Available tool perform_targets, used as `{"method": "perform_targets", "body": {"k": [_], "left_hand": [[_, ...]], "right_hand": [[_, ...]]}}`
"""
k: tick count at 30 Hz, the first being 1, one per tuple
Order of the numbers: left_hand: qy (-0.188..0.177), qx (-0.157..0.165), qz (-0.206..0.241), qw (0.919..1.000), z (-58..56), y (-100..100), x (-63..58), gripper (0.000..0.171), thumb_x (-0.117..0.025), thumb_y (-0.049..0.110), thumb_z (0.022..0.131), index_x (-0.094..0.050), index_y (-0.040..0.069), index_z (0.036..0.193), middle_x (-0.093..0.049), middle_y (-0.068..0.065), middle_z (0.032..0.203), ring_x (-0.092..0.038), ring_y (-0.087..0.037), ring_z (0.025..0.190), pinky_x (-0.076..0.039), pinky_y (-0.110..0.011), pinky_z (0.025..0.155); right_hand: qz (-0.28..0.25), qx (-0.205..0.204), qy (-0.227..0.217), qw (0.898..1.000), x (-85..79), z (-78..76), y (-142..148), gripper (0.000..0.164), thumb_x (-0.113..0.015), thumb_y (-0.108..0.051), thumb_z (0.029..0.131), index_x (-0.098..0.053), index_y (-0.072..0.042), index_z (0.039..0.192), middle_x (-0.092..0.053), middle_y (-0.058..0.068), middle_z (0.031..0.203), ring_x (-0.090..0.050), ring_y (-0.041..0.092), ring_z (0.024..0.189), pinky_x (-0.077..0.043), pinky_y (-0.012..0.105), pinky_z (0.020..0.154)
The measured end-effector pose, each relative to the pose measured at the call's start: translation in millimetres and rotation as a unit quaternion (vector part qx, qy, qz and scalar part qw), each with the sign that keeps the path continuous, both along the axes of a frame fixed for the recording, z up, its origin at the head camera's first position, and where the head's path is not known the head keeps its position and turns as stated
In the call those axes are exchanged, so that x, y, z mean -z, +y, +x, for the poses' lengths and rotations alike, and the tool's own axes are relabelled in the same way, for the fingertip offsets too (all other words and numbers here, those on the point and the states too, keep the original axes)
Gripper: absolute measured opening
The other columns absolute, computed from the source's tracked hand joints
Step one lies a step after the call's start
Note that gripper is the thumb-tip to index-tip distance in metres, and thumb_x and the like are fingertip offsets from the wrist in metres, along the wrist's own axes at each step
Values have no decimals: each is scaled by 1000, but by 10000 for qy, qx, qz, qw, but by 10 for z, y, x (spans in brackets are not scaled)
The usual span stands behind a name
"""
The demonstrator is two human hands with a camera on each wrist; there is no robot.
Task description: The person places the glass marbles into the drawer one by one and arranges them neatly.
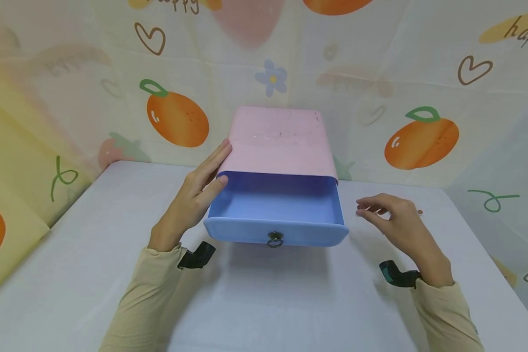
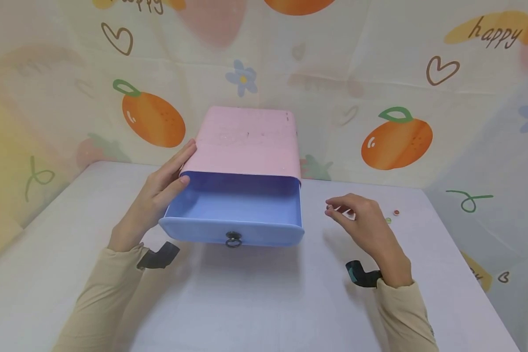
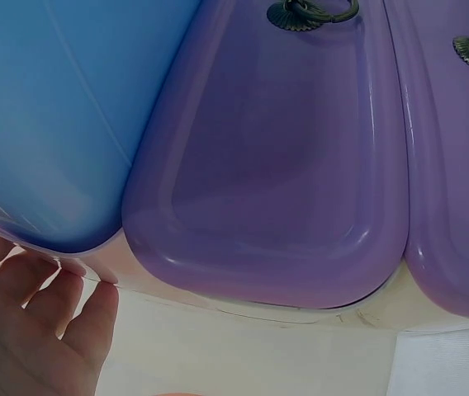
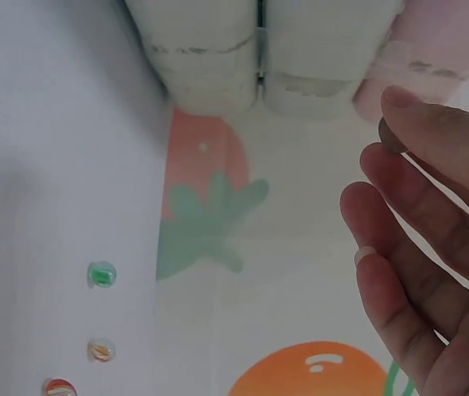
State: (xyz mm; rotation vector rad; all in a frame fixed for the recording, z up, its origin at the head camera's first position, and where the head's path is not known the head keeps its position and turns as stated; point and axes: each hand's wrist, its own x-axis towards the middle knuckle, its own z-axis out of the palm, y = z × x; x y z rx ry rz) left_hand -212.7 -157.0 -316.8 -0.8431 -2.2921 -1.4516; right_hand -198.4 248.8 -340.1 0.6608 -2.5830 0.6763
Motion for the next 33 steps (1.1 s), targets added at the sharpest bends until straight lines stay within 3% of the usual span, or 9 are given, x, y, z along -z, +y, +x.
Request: {"method": "perform_targets", "body": {"k": [18, 33], "left_hand": [[18, -14, -26, 10000, -7, 0, 6, 56, -45, 8, 101, -33, 14, 155, -25, 0, 165, -23, -11, 152, -25, -18, 120], [30, -15, -38, 10000, -16, 2, 6, 56, -45, 8, 101, -34, 13, 155, -26, 0, 165, -23, -10, 152, -25, -17, 120]], "right_hand": [[-73, -172, 606, 9980, -157, 110, -86, 29, -82, -1, 75, -75, -4, 103, -77, 1, 87, -68, 15, 76, -45, 6, 69], [-266, -197, 984, 9946, -274, 224, -163, 34, -85, 2, 70, -73, -6, 101, -77, 1, 87, -67, 15, 77, -43, 6, 70]]}}
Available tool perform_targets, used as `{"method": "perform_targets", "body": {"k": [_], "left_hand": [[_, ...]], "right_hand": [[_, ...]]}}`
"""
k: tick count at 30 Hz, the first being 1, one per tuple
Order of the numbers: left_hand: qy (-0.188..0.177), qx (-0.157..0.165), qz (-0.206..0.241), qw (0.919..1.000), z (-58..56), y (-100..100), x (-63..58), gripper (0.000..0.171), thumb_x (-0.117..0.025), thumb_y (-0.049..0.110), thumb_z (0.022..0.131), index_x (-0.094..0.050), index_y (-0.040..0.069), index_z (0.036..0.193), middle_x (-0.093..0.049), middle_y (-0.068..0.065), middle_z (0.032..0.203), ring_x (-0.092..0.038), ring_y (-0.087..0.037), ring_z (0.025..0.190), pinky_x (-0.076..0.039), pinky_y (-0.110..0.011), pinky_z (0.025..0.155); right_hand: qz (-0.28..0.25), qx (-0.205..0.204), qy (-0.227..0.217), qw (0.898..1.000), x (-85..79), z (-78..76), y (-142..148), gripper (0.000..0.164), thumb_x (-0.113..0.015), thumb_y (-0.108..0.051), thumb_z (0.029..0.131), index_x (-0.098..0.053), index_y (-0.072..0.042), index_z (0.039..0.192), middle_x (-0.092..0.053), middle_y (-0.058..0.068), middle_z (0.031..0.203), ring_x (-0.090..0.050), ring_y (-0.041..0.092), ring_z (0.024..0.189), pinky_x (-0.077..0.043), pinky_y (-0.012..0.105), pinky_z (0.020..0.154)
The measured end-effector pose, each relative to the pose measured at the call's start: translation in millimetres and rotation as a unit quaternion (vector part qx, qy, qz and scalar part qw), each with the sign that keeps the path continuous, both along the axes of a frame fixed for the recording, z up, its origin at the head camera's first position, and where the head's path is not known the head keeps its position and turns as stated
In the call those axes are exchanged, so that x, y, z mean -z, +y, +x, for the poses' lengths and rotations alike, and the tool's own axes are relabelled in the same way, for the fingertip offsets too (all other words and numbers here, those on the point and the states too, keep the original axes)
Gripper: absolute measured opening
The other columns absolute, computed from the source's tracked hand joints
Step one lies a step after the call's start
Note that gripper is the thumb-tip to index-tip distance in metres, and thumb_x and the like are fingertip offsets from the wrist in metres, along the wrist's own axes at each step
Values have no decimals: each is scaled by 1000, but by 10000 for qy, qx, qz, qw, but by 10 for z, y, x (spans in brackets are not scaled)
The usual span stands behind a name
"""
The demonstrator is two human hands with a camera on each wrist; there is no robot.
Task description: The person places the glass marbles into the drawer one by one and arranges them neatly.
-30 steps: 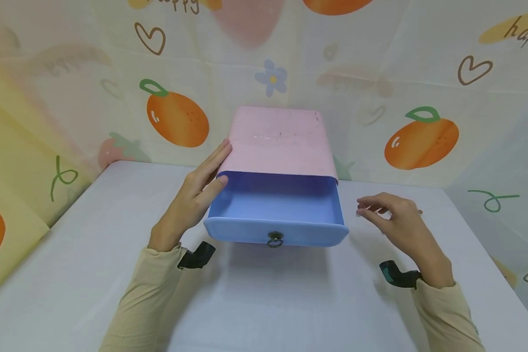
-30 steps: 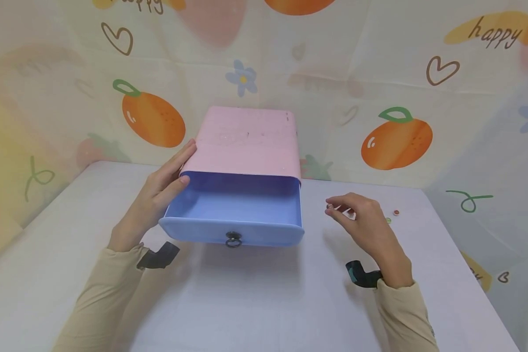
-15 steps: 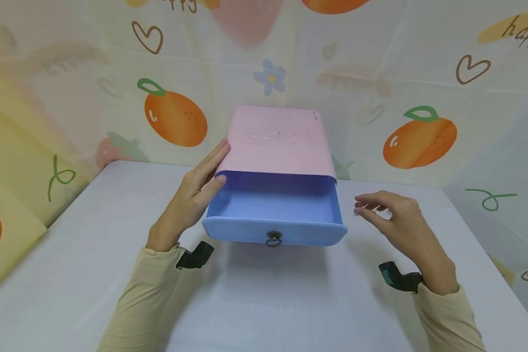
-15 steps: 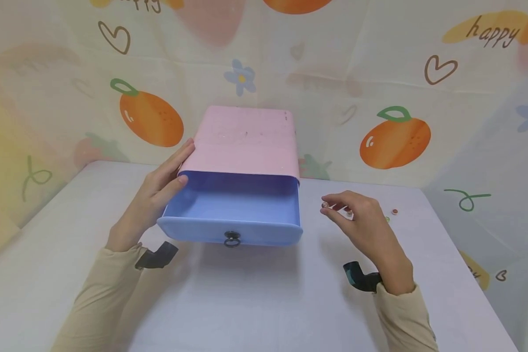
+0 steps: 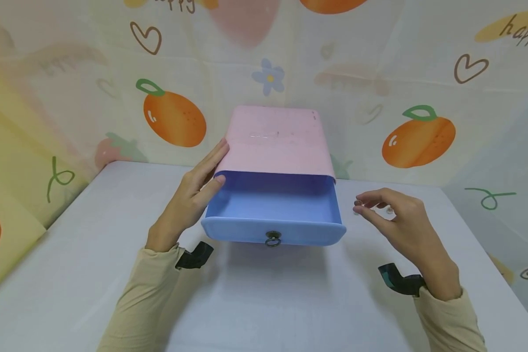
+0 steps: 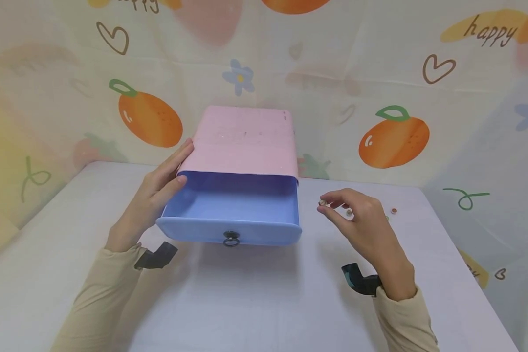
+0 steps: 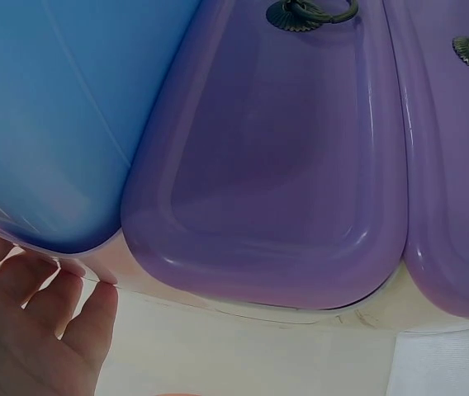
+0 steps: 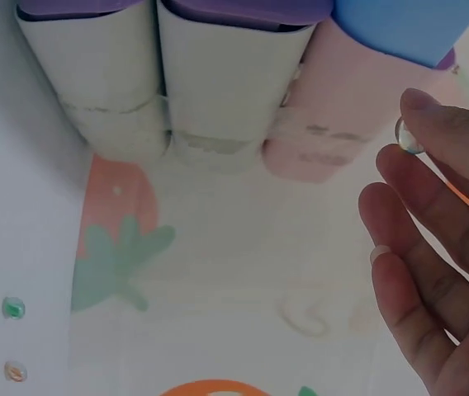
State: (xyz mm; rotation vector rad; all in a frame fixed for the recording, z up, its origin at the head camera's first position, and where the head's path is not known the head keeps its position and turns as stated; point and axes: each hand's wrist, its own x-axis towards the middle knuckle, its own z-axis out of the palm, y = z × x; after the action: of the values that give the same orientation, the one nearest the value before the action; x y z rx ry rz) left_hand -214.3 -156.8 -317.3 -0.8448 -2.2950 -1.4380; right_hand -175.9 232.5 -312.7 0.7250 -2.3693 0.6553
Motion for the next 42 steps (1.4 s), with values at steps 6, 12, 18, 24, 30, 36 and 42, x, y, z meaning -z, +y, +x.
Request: {"method": "perform_targets", "body": {"k": [6, 12, 18, 24, 30, 36, 42], "left_hand": [[-16, -34, -33, 10000, 3, 0, -1, 56, -45, 8, 101, -33, 14, 156, -25, 2, 165, -23, -10, 152, -25, -20, 121], [-37, -29, -6, 10000, 1, 1, -6, 56, -45, 8, 101, -33, 14, 156, -25, 1, 165, -23, -10, 152, -25, -20, 121], [-13, -22, 6, 10000, -2, 8, -13, 56, -45, 8, 101, -33, 14, 156, -25, 1, 165, -23, -11, 152, -25, -21, 121], [-11, 6, 78, 10000, -5, 15, -7, 57, -46, 7, 101, -33, 13, 155, -25, 1, 165, -23, -10, 152, -25, -19, 121], [-15, 100, 180, 9998, -2, 30, -1, 57, -47, 7, 100, -33, 13, 155, -25, 1, 165, -23, -9, 152, -24, -16, 121], [-24, 97, 182, 9998, 1, 29, 5, 56, -46, 7, 101, -33, 13, 155, -25, 1, 165, -22, -9, 152, -23, -16, 121], [-69, 41, 140, 9999, 4, 16, 8, 56, -45, 8, 101, -33, 15, 156, -25, 3, 165, -22, -8, 152, -24, -17, 121]], "right_hand": [[-66, -123, 100, 9999, -51, 41, -32, 36, -85, 3, 68, -75, -7, 101, -77, 0, 88, -67, 13, 78, -45, 5, 71], [-70, -181, 196, 9996, -97, 90, -61, 36, -86, 1, 68, -76, -10, 102, -77, -1, 90, -66, 12, 79, -46, 6, 70], [-145, -390, 393, 9984, -124, 111, -65, 32, -85, -4, 73, -77, -9, 103, -77, 1, 91, -66, 10, 80, -46, 6, 74], [-239, -492, 436, 9975, -143, 136, -87, 37, -84, 3, 69, -77, -8, 103, -76, 0, 90, -64, 3, 81, -47, 6, 73], [-300, -519, 362, 9975, -168, 176, -114, 39, -84, 4, 67, -76, -5, 103, -76, 3, 90, -62, -1, 83, -45, 7, 68], [-418, -534, 530, 9963, -190, 176, -155, 33, -72, -37, 90, -76, -7, 102, -76, 2, 90, -60, -6, 84, -43, 10, 69], [-410, -673, 641, 9948, -256, 152, -232, 49, -58, -54, 93, -76, -9, 100, -76, 1, 89, -60, -3, 84, -41, 11, 66]]}}
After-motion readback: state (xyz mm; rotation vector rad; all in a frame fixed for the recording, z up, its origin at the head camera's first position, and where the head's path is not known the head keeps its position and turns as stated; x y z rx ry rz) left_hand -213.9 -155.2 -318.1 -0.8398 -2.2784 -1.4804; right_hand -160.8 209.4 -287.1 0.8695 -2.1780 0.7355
